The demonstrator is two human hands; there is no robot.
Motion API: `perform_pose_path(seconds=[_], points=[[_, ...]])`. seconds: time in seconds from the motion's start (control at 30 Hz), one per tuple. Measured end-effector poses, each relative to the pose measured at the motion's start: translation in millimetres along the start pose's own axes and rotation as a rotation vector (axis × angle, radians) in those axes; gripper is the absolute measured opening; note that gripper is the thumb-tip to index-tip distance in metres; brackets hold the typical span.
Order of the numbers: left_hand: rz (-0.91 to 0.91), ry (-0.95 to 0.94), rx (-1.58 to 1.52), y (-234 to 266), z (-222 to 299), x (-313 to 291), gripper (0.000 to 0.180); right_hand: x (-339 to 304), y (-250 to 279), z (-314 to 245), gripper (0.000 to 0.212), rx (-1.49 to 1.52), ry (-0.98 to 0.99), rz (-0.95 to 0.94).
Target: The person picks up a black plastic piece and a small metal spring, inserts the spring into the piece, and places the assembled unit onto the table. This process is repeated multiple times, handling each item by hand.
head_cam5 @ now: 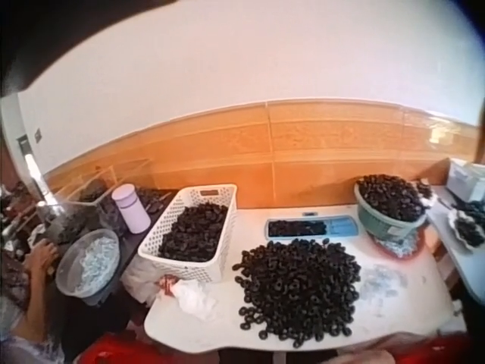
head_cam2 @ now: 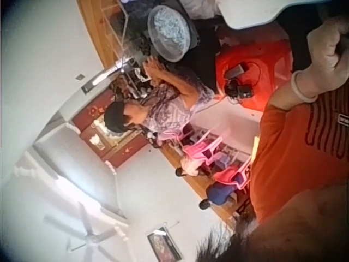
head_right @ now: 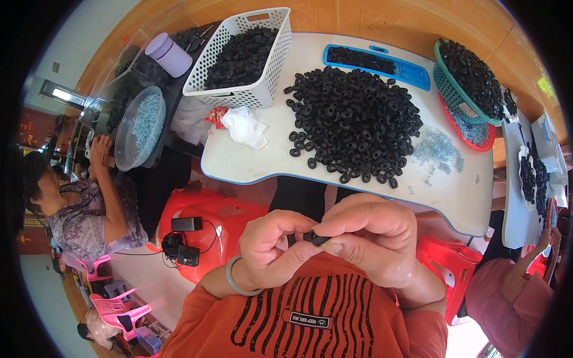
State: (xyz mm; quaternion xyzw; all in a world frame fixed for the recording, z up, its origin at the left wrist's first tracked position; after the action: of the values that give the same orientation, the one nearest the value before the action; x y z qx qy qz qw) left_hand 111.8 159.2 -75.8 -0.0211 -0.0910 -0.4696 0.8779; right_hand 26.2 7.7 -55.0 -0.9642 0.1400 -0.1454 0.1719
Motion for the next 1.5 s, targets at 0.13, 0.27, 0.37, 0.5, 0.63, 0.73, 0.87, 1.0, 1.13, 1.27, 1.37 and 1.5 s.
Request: perform_pose_path(seconds=[0.13, 0.27, 0.37, 0.5, 0.63, 0.73, 0.87, 1.0, 1.13, 1.27, 1.37, 1.5], points=[[0.006, 0.007, -0.004, 4.6, -6.3, -7.5, 0.026, -3.2, -1.0, 8.4, 0.017, -0.084, -0.008, -0.003], [0.022, -0.06, 0.073, 5.9, -3.3, -7.6, 0.024, -4.8, -1.4, 15.5, 0.018, -0.119, -0.005, -0.046], [0.031, -0.064, 0.151, 5.4, -5.7, -10.6, 0.023, -6.0, -1.3, 15.3, 0.017, -0.305, 0.096, -0.108], [0.092, -0.149, 0.304, -1.4, -1.6, -10.4, 0.025, -11.2, 3.3, 20.2, 0.015, -0.378, 0.153, -0.125], [0.108, -0.176, 0.364, -8.7, -6.1, -18.9, 0.026, -18.9, -0.5, 16.4, 0.016, -0.501, 0.312, -0.193], [0.08, -0.107, 0.296, -12.0, -8.6, -18.2, 0.025, -26.6, 8.5, 22.1, 0.017, -0.444, 0.262, -0.176], [-0.004, -0.005, 0.166, -14.5, -14.1, -18.1, 0.021, -33.5, 11.8, 32.7, 0.017, -0.239, 0.127, -0.086], [-0.013, -0.036, 0.174, -13.4, -21.4, -23.0, 0.025, -35.9, 6.4, 30.9, 0.016, -0.389, 0.249, -0.132], [0.015, -0.03, 0.207, -13.9, -28.0, -26.9, 0.025, -38.9, 4.2, 35.9, 0.014, -0.474, 0.29, -0.144], [-0.006, -0.042, 0.254, -19.5, -26.0, -28.8, 0.025, -44.9, 9.9, 38.9, 0.014, -0.487, 0.259, -0.211], [-0.05, -0.011, 0.217, -27.4, -30.0, -30.9, 0.025, -46.6, 26.7, 37.3, 0.019, -0.393, 0.187, -0.26], [-0.092, 0.004, 0.251, -40.8, -31.6, -31.5, 0.025, -54.0, 38.4, 35.4, 0.022, -0.399, 0.134, -0.337]])
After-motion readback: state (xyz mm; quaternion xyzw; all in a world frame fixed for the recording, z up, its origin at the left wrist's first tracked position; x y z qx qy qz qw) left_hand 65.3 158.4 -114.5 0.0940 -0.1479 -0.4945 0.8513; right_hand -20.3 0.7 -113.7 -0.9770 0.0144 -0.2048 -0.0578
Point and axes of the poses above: each hand's wrist, its own x-axis towards the middle knuckle, its own y-axis out of the back of the hand, z = x × y, the point moved 6 cm from there along x, towards the middle knuckle, and after that the axes turned 7 degrees about y, right-handed, at the moved point
